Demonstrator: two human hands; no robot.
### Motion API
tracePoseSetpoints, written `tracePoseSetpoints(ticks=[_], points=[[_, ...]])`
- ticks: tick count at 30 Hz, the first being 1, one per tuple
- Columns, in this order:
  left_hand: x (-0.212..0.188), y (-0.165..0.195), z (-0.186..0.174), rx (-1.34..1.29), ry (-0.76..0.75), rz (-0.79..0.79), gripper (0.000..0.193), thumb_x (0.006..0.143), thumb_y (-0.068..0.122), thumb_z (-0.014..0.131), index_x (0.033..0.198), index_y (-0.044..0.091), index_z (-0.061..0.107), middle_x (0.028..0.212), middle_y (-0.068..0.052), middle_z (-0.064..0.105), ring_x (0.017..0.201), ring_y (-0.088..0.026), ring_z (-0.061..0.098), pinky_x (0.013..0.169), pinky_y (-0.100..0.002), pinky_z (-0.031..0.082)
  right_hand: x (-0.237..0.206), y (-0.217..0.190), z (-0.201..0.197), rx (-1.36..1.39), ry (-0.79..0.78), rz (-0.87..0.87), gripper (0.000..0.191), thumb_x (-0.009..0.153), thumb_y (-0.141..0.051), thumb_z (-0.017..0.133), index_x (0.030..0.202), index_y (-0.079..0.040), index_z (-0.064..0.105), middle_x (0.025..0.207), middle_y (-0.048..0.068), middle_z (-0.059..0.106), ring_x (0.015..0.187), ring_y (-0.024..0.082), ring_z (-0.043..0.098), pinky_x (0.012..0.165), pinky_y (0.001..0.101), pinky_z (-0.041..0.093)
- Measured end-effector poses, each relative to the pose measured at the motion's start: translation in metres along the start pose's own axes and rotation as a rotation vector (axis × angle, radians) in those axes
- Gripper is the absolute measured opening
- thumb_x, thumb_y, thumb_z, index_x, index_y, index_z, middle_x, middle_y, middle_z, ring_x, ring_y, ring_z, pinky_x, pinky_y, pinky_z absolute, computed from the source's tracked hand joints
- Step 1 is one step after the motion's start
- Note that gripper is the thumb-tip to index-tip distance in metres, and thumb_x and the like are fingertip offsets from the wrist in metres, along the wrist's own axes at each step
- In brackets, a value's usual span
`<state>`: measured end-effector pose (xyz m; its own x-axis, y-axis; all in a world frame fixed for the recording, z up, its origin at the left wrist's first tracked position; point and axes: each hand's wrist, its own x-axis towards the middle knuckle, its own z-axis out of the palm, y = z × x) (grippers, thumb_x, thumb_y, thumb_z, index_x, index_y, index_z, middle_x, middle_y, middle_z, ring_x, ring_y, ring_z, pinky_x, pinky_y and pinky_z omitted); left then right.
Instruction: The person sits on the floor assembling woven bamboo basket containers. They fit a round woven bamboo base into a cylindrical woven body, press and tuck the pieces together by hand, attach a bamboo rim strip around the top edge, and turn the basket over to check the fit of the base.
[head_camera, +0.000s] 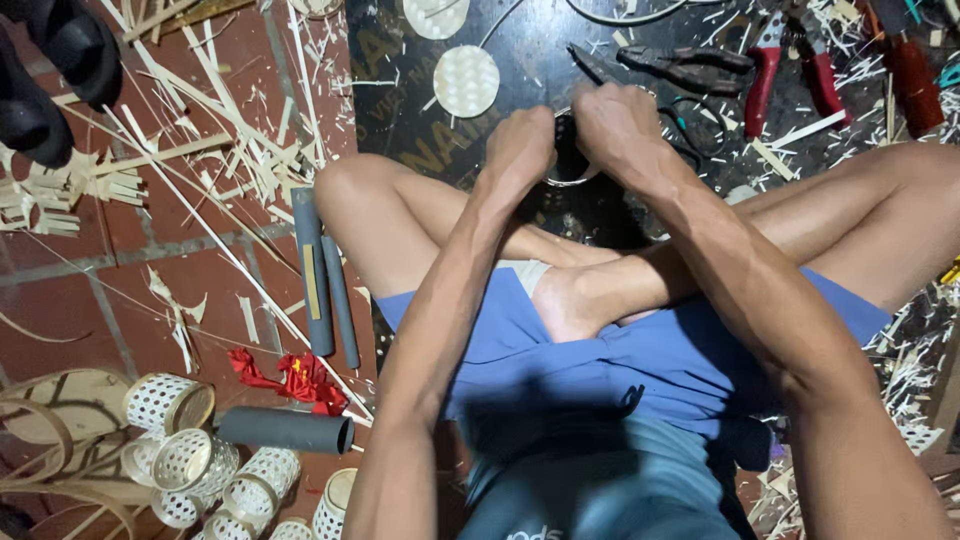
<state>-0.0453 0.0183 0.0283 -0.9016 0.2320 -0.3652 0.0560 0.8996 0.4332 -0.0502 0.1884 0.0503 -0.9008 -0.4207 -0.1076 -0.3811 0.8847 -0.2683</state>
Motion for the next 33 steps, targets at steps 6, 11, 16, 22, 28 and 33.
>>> tracePoseSetpoints(ticks=[6,11,16,22,28,33], points=[[-0.01,0.004,-0.026,-0.127,-0.003,-0.059,0.024,0.082,0.014,0.072,0.097,-0.004,0.071,0.097,-0.031,0.07,0.099,-0.044,0.069,0.084,-0.049,0.056,-0.004,-0.003,0.003,0.05,0.045,0.006,0.015,0.085,-0.004,0.066,0.096,0.005,0.068,0.085,0.03,0.07,0.078,0.048,0.07,0.067,0.0557,0.056],[-0.04,-0.011,-0.037,-0.621,-0.076,-0.046,0.039,0.085,0.021,0.07,0.116,-0.002,0.074,0.095,-0.023,0.077,0.092,-0.032,0.073,0.083,-0.04,0.057,-0.005,-0.005,0.002,0.078,0.062,0.03,0.023,0.08,-0.004,0.067,0.1,0.006,0.066,0.083,0.031,0.069,0.077,0.05,0.069,0.066,0.0566,0.055],[-0.067,-0.012,-0.039,-0.85,0.161,0.176,0.069,0.086,0.022,0.082,0.144,-0.003,0.053,0.145,-0.022,0.059,0.133,-0.026,0.059,0.111,-0.035,0.046,-0.02,-0.008,-0.019,0.233,0.184,0.051,0.012,0.096,-0.008,0.068,0.097,0.003,0.065,0.083,0.027,0.069,0.079,0.048,0.067,0.07,0.0555,0.052],[-0.114,0.017,-0.046,-0.867,0.338,0.28,0.077,0.081,0.02,0.089,0.149,0.005,0.056,0.168,-0.021,0.035,0.153,-0.031,0.044,0.125,-0.039,0.041,-0.053,-0.01,-0.032,0.656,0.372,0.125,0.016,0.102,-0.002,0.061,0.114,0.003,0.069,0.091,0.024,0.071,0.079,0.031,0.074,0.069,0.0385,0.056],[-0.12,0.031,-0.042,-0.774,0.385,0.285,0.073,0.083,0.021,0.088,0.148,0.008,0.057,0.167,-0.021,0.035,0.152,-0.033,0.045,0.124,-0.039,0.042,-0.066,-0.011,-0.032,0.84,0.314,0.243,0.024,0.099,-0.007,0.058,0.119,0.004,0.067,0.089,0.013,0.072,0.079,0.016,0.069,0.069,0.0321,0.055],[-0.093,0.021,-0.017,-0.732,0.459,0.17,0.051,0.092,0.012,0.078,0.141,0.006,0.067,0.162,-0.021,0.044,0.15,-0.033,0.045,0.122,-0.041,0.04,-0.068,-0.003,-0.035,0.939,0.149,0.195,0.038,0.104,-0.018,0.059,0.136,0.005,0.058,0.101,0.013,0.07,0.086,0.016,0.065,0.076,0.0302,0.052]])
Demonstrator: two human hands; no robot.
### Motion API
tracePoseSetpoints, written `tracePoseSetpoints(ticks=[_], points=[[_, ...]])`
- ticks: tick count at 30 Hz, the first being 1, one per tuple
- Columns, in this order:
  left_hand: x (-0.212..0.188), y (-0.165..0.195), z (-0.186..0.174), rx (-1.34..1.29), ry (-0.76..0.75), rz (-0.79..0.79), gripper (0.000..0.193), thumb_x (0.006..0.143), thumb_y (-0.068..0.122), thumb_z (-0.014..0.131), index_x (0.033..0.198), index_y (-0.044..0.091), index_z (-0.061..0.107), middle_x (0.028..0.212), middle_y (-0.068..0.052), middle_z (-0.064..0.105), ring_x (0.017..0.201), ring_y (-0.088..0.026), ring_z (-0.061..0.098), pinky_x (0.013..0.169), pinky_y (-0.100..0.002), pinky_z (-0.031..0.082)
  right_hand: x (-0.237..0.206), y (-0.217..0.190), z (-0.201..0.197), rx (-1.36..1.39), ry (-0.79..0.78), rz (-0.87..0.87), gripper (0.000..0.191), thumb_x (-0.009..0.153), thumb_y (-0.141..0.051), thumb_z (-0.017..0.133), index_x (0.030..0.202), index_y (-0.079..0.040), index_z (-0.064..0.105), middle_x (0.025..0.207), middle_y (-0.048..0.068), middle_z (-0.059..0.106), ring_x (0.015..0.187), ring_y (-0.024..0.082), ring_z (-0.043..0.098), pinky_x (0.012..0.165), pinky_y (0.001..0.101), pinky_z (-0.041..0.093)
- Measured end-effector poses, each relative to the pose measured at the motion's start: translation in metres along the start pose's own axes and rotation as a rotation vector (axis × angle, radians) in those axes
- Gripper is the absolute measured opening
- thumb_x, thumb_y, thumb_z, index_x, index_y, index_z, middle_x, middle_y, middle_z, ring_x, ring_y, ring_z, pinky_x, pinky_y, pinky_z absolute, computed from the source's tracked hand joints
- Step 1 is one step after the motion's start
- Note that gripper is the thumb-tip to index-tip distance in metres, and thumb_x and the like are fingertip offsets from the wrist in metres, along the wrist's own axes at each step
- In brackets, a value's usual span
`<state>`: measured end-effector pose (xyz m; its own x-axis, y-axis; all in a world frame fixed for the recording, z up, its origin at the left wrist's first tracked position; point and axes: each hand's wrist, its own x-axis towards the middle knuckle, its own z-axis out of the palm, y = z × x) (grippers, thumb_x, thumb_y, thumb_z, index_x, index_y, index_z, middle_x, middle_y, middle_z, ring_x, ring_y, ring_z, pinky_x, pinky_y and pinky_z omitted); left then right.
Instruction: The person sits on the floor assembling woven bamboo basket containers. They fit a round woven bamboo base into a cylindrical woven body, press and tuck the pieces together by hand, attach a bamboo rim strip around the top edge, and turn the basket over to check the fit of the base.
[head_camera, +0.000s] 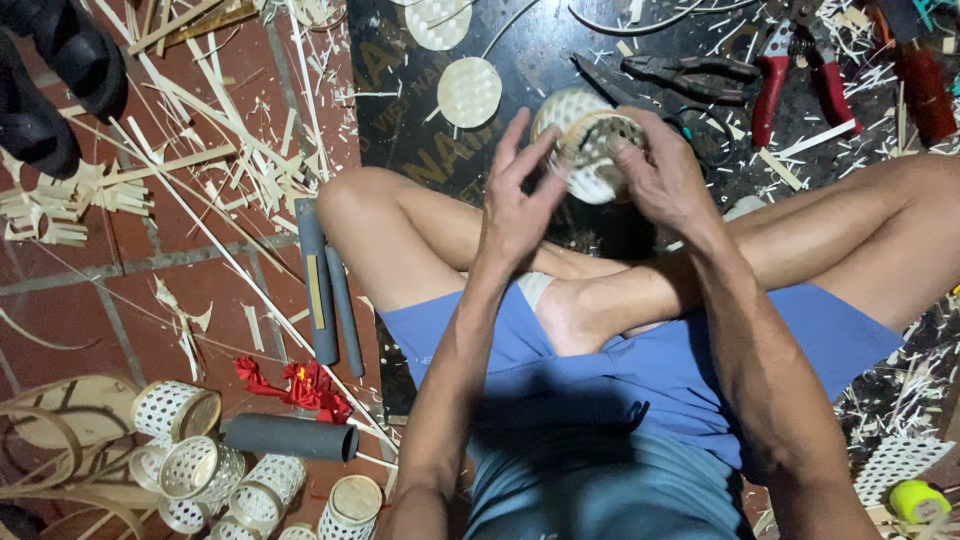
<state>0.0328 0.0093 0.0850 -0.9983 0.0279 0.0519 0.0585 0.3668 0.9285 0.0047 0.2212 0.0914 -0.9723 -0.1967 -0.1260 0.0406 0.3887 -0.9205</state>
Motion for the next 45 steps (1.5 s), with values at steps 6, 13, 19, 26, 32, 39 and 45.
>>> tracePoseSetpoints(ticks=[6,13,19,26,32,39,45], points=[[0.003,-0.024,0.011,-0.024,0.094,-0.274,0.035,0.087,0.016,0.079,0.12,0.003,0.074,0.112,-0.011,0.068,0.094,-0.019,0.068,0.086,-0.03,0.056,0.002,0.008,-0.01,-0.08,-0.049,-0.04,0.035,0.103,-0.016,0.062,0.131,0.005,0.066,0.105,0.012,0.071,0.094,0.017,0.067,0.082,0.0319,0.053],[0.045,-0.029,0.008,-0.225,0.057,-0.333,0.035,0.078,0.011,0.083,0.108,-0.004,0.073,0.083,-0.003,0.073,0.072,-0.01,0.066,0.067,-0.027,0.055,0.035,0.011,-0.014,0.199,-0.094,0.198,0.018,0.094,-0.012,0.072,0.104,0.003,0.069,0.085,0.003,0.069,0.075,0.012,0.064,0.066,0.0274,0.054],[0.08,-0.031,0.011,-0.205,0.034,-0.44,0.021,0.075,0.005,0.079,0.093,-0.005,0.075,0.069,-0.001,0.068,0.06,-0.009,0.058,0.056,-0.027,0.048,0.056,0.012,-0.006,-0.095,0.073,-0.107,0.011,0.093,-0.005,0.071,0.1,0.003,0.066,0.085,0.011,0.068,0.078,0.02,0.064,0.068,0.0338,0.052],[0.076,-0.027,0.031,-0.034,0.173,-0.321,0.038,0.076,0.008,0.08,0.111,-0.002,0.07,0.077,-0.004,0.065,0.066,-0.008,0.059,0.061,-0.024,0.05,0.045,-0.004,0.004,-0.505,0.345,-0.35,0.015,0.1,-0.012,0.077,0.097,0.0,0.067,0.088,0.018,0.067,0.078,0.036,0.066,0.066,0.0434,0.05],[0.056,-0.001,0.008,-0.495,0.088,-0.221,0.046,0.093,0.012,0.079,0.134,-0.004,0.066,0.11,-0.008,0.069,0.096,-0.012,0.061,0.087,-0.027,0.052,0.044,-0.006,0.001,0.022,0.374,-0.212,0.014,0.109,-0.011,0.068,0.111,0.002,0.072,0.087,0.008,0.069,0.076,0.016,0.062,0.068,0.0345,0.051],[0.031,0.067,-0.048,-0.223,-0.182,0.387,0.03,0.109,0.009,0.062,0.137,0.002,0.064,0.132,-0.011,0.066,0.13,-0.019,0.057,0.116,-0.032,0.043,0.02,0.011,-0.004,0.758,-0.293,0.102,0.015,0.097,-0.011,0.069,0.086,-0.002,0.068,0.07,0.001,0.063,0.058,0.007,0.057,0.051,0.0226,0.045],[0.016,0.095,-0.057,-0.541,-0.468,0.085,0.026,0.102,0.003,0.075,0.127,-0.002,0.074,0.103,-0.008,0.073,0.095,-0.011,0.061,0.088,-0.026,0.051,0.005,-0.006,0.0,0.574,-0.391,0.161,0.034,0.106,-0.02,0.068,0.088,0.009,0.063,0.078,0.007,0.058,0.067,0.01,0.053,0.059,0.0268,0.043]])
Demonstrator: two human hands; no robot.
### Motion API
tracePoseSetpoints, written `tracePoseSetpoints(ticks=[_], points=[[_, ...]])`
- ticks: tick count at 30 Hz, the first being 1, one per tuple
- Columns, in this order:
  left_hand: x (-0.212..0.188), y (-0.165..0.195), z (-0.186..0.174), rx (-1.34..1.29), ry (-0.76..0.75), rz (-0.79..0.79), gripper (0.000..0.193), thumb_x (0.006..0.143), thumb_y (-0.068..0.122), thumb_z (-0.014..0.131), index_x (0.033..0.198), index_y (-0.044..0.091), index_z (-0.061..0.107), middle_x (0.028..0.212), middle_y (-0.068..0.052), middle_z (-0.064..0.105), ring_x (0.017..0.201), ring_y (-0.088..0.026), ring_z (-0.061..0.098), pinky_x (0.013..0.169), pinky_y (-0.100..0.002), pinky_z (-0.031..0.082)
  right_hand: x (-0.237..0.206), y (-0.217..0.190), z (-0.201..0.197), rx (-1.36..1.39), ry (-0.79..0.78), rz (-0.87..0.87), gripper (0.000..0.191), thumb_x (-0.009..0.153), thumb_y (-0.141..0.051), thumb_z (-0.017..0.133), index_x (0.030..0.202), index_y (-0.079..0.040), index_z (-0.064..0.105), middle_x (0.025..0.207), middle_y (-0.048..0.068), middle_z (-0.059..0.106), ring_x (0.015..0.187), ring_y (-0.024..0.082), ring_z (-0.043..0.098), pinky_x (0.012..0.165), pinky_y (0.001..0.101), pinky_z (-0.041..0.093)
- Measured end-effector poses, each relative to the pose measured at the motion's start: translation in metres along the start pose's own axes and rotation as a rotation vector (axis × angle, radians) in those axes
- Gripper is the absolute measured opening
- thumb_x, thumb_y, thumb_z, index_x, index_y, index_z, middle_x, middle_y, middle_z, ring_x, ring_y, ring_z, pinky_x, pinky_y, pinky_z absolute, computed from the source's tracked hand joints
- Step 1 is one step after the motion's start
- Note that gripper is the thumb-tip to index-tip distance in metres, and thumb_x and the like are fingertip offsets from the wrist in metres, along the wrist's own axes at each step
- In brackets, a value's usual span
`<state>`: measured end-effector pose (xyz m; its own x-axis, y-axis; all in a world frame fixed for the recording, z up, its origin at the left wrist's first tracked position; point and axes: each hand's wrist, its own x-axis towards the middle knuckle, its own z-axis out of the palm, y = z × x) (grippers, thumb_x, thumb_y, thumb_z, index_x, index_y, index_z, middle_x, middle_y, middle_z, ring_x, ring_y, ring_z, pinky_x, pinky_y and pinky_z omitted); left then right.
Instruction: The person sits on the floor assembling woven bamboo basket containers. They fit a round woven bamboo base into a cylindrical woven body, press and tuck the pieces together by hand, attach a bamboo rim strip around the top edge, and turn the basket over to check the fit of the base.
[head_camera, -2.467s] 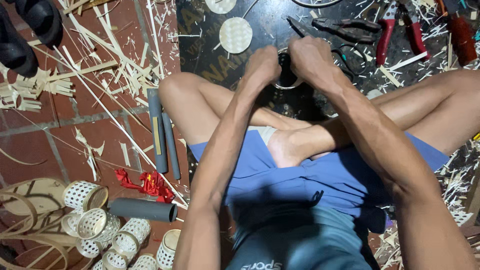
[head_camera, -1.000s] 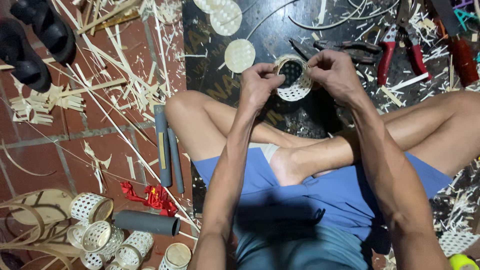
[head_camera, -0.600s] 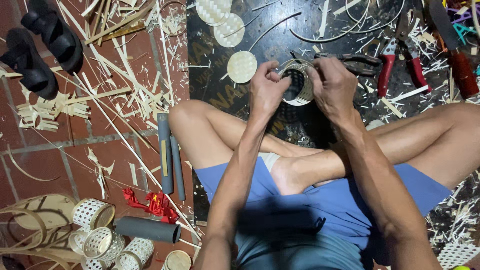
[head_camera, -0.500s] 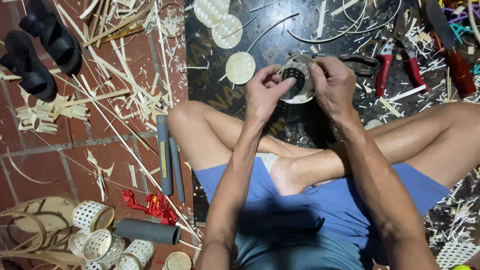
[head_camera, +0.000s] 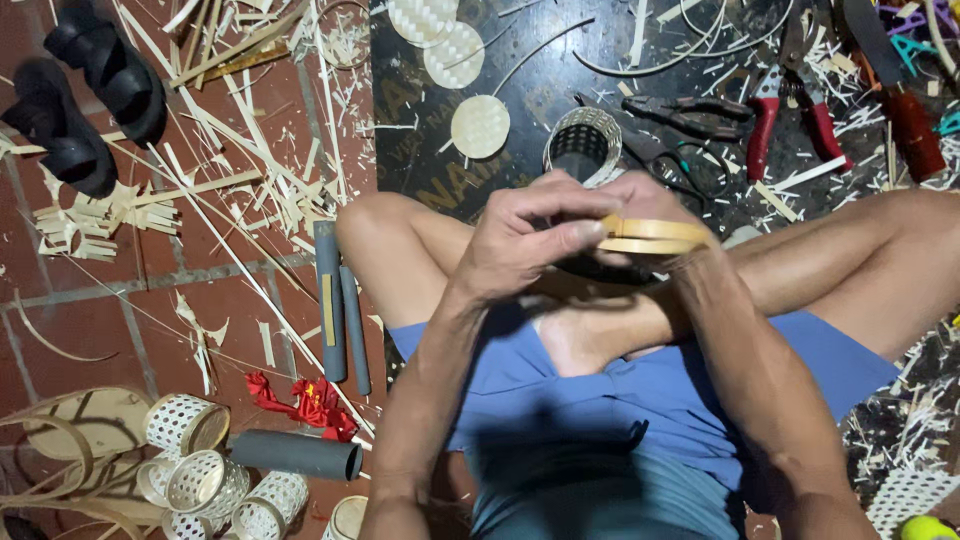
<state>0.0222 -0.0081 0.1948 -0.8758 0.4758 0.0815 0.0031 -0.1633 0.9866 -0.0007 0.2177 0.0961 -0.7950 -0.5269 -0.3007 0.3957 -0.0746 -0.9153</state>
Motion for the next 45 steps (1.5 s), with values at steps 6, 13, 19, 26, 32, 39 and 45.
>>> tracePoseSetpoints(ticks=[6,13,19,26,32,39,45], points=[[-0.028,0.006,0.011,-0.283,0.137,-0.235,0.024,0.096,0.001,0.077,0.119,-0.004,0.073,0.105,-0.007,0.075,0.094,-0.009,0.068,0.084,-0.024,0.058,-0.052,-0.053,-0.003,0.245,0.158,-0.422,0.042,0.102,-0.03,0.069,0.123,0.006,0.066,0.112,0.016,0.071,0.106,0.025,0.07,0.101,0.0386,0.058],[-0.028,-0.003,0.035,-0.425,0.04,-0.326,0.028,0.097,0.003,0.074,0.123,-0.004,0.07,0.107,-0.009,0.076,0.097,-0.011,0.07,0.087,-0.025,0.058,-0.077,-0.07,0.001,-0.02,0.011,-0.629,0.02,0.1,-0.012,0.075,0.1,0.007,0.071,0.09,0.015,0.069,0.088,0.026,0.066,0.091,0.0422,0.049],[-0.032,-0.013,0.035,-0.369,-0.173,-0.347,0.022,0.106,0.01,0.067,0.123,-0.003,0.071,0.108,-0.01,0.076,0.095,-0.011,0.068,0.08,-0.024,0.054,-0.081,-0.073,-0.003,-0.049,-0.055,-0.618,0.019,0.099,-0.012,0.071,0.095,0.006,0.071,0.087,0.014,0.069,0.087,0.025,0.067,0.094,0.0435,0.049],[-0.034,-0.019,0.044,-0.333,-0.148,-0.363,0.019,0.106,0.012,0.067,0.116,-0.003,0.073,0.101,-0.007,0.075,0.092,-0.01,0.067,0.079,-0.026,0.054,-0.073,-0.076,-0.008,-0.022,-0.139,-0.573,0.016,0.1,-0.01,0.069,0.096,0.006,0.071,0.088,0.013,0.069,0.089,0.026,0.068,0.095,0.0443,0.051],[-0.036,-0.012,0.051,-0.091,0.022,-0.247,0.017,0.105,0.011,0.065,0.111,-0.003,0.074,0.096,-0.006,0.07,0.085,-0.01,0.063,0.074,-0.025,0.053,-0.076,-0.068,0.007,-0.426,0.34,-0.598,0.02,0.089,-0.001,0.065,0.107,0.01,0.065,0.109,0.021,0.064,0.106,0.023,0.062,0.096,0.0356,0.05],[-0.032,-0.005,0.064,0.32,0.162,-0.083,0.015,0.099,0.009,0.07,0.11,0.001,0.075,0.086,-0.009,0.067,0.077,-0.016,0.065,0.071,-0.028,0.053,-0.095,-0.036,0.026,0.043,0.36,-0.168,0.017,0.089,0.001,0.069,0.106,0.004,0.072,0.1,0.007,0.067,0.086,0.012,0.063,0.071,0.0239,0.051],[-0.025,-0.001,0.058,0.401,0.062,0.033,0.015,0.097,0.009,0.071,0.111,0.003,0.073,0.093,-0.008,0.071,0.087,-0.022,0.066,0.079,-0.034,0.055,-0.1,-0.025,0.036,0.041,0.321,-0.328,0.007,0.098,-0.002,0.072,0.1,0.005,0.071,0.103,0.007,0.067,0.092,0.013,0.063,0.084,0.0252,0.052]])
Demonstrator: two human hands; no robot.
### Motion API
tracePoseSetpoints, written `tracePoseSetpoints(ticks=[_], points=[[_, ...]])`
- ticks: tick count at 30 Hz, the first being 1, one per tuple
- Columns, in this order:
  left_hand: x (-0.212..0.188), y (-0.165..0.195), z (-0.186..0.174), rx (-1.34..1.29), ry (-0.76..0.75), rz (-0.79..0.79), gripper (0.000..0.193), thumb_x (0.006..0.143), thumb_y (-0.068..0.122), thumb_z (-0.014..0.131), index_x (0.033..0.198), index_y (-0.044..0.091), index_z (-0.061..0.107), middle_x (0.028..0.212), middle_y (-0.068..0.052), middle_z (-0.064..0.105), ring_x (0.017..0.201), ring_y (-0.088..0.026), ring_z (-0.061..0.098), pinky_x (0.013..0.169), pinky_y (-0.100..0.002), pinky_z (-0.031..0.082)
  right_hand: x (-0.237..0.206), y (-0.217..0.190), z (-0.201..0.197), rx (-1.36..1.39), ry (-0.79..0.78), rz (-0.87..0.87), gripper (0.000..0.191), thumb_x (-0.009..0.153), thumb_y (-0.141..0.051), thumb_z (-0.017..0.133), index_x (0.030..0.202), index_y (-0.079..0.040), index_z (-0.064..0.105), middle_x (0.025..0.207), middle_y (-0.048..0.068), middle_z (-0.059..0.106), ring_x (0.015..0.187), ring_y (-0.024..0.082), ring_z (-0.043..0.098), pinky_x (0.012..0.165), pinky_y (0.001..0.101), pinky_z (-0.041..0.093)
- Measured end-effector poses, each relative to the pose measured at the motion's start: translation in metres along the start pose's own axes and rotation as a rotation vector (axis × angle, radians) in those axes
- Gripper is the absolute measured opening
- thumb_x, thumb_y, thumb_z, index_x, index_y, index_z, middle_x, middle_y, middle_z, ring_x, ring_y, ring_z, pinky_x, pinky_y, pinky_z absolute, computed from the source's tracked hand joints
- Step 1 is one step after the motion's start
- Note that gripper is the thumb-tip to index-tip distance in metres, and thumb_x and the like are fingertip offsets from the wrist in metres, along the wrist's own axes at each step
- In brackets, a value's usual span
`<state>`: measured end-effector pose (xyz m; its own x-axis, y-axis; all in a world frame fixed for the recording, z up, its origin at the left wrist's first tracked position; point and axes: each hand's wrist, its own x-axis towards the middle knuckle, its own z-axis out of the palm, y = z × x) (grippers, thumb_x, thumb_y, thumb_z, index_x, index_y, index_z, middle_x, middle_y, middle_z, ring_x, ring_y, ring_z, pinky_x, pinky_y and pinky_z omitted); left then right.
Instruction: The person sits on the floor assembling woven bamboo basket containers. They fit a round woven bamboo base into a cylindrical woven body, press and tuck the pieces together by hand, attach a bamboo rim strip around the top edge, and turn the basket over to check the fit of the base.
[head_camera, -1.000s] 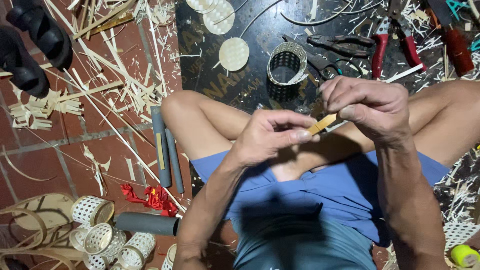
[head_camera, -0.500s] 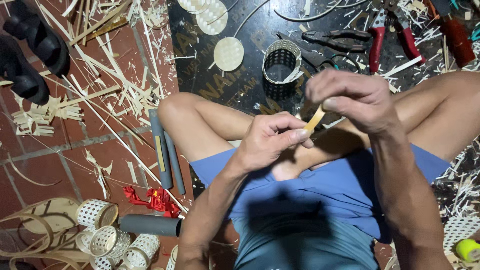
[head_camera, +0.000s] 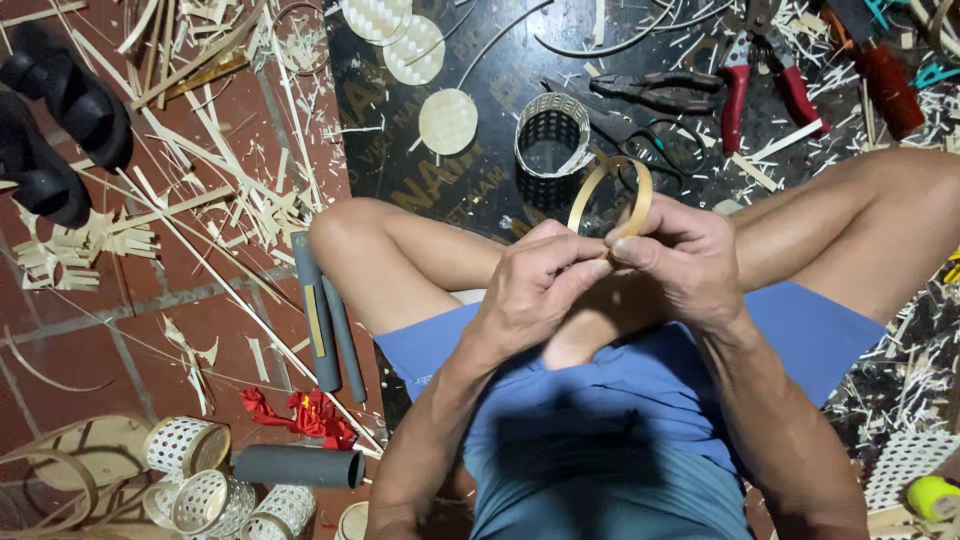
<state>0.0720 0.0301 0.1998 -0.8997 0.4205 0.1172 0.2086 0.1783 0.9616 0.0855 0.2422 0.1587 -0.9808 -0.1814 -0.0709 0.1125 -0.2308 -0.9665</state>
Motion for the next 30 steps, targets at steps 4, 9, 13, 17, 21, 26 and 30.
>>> tracePoseSetpoints(ticks=[4,9,13,17,21,26,30], points=[[0.006,0.001,-0.003,0.171,0.052,0.141,0.014,0.094,0.008,0.075,0.107,0.004,0.072,0.092,-0.008,0.071,0.089,-0.024,0.065,0.08,-0.037,0.054,-0.004,0.004,0.003,0.145,0.072,0.06,0.009,0.098,-0.005,0.072,0.099,0.004,0.069,0.099,0.006,0.066,0.086,0.013,0.064,0.079,0.0256,0.054],[0.009,0.007,-0.003,0.261,0.061,0.246,0.014,0.091,0.008,0.078,0.103,0.005,0.071,0.09,-0.006,0.069,0.085,-0.025,0.064,0.078,-0.039,0.052,-0.01,0.009,0.006,0.199,0.095,-0.015,0.011,0.1,-0.005,0.072,0.102,0.005,0.069,0.099,0.006,0.065,0.09,0.011,0.062,0.082,0.0246,0.051],[0.01,0.012,0.0,0.298,0.086,0.215,0.014,0.09,0.007,0.079,0.102,0.004,0.072,0.088,-0.007,0.069,0.08,-0.026,0.061,0.073,-0.039,0.05,-0.011,0.007,0.0,0.251,0.115,0.093,0.017,0.101,-0.011,0.067,0.106,0.005,0.072,0.096,0.007,0.067,0.084,0.011,0.061,0.077,0.0242,0.051],[0.013,0.013,0.008,0.327,0.13,0.237,0.014,0.09,0.006,0.078,0.102,0.005,0.072,0.087,-0.007,0.067,0.081,-0.028,0.061,0.074,-0.041,0.049,-0.014,0.004,-0.007,0.095,0.079,0.091,0.015,0.098,-0.009,0.067,0.105,0.004,0.07,0.102,0.005,0.068,0.09,0.01,0.062,0.082,0.0229,0.05],[0.012,0.019,0.019,0.372,0.126,0.321,0.014,0.089,0.007,0.076,0.102,0.008,0.069,0.091,-0.005,0.069,0.085,-0.028,0.063,0.076,-0.042,0.046,-0.027,0.007,-0.009,0.146,0.118,0.029,0.01,0.098,-0.007,0.07,0.1,0.003,0.068,0.098,0.003,0.065,0.088,0.01,0.061,0.081,0.0243,0.051],[0.011,0.025,0.028,0.385,0.021,0.405,0.012,0.09,0.01,0.08,0.099,0.008,0.072,0.089,-0.004,0.071,0.073,-0.026,0.059,0.068,-0.04,0.045,-0.052,0.015,-0.011,0.254,0.108,-0.017,0.012,0.099,-0.009,0.071,0.1,0.003,0.069,0.099,0.003,0.064,0.09,0.01,0.058,0.08,0.0235,0.047],[0.017,0.017,0.045,0.345,-0.016,0.398,0.012,0.088,0.007,0.08,0.098,0.007,0.074,0.087,-0.005,0.073,0.068,-0.025,0.058,0.064,-0.038,0.045,-0.063,0.019,-0.026,0.238,0.088,0.02,0.013,0.1,-0.011,0.07,0.101,0.002,0.068,0.093,0.003,0.064,0.083,0.009,0.057,0.074,0.0231,0.046]])
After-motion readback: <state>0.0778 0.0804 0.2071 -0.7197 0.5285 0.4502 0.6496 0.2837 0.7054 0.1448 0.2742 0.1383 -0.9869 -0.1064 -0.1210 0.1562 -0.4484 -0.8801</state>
